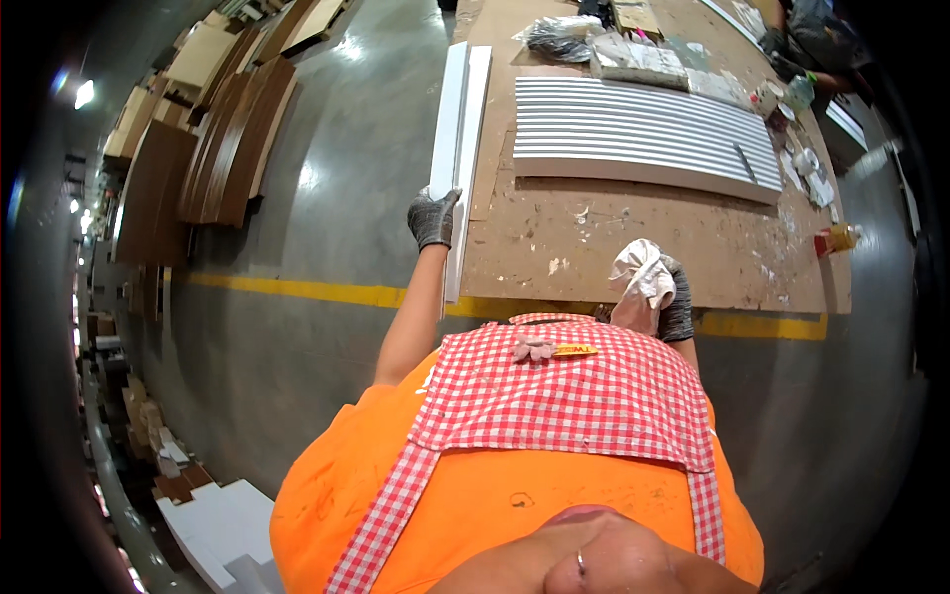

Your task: The person wipes a long white panel with a cloth, then uses a utility knife to scrape the surface. They continue to wipe the panel with the cloth, handling it with gloved hands. The person also handles a corrugated panel on the table.

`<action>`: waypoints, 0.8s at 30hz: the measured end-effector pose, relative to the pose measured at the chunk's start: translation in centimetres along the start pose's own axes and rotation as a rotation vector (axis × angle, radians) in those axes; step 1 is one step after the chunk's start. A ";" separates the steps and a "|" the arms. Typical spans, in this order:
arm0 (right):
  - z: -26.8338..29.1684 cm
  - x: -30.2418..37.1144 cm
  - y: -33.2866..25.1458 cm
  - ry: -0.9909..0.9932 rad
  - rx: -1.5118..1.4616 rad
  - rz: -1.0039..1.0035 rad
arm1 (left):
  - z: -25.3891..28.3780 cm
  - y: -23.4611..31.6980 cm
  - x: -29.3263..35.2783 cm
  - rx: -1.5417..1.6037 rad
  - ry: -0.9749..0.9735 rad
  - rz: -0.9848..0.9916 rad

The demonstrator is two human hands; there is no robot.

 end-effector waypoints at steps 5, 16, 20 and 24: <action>1.5 3.0 0.7 -0.031 -0.217 -0.006 | -0.3 0.3 -0.5 -0.052 0.076 -0.043; 4.1 4.8 2.1 0.089 -0.020 0.116 | -1.5 1.7 -0.4 0.766 -0.492 0.339; 1.3 3.5 2.8 -0.079 -0.293 0.045 | -2.4 1.2 -1.3 0.845 -0.689 0.246; -0.6 3.9 2.0 0.235 -0.302 -0.052 | -3.3 0.9 -1.8 0.957 -0.808 0.278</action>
Point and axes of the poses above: each hand's wrist, its own x-axis away from the middle knuckle, its own z-axis out of the back of the hand, y = z × x, the point moved 10 cm from there along -x, towards the middle knuckle, and after that the axes turned 1 degree about -y, right-handed, at the moved point
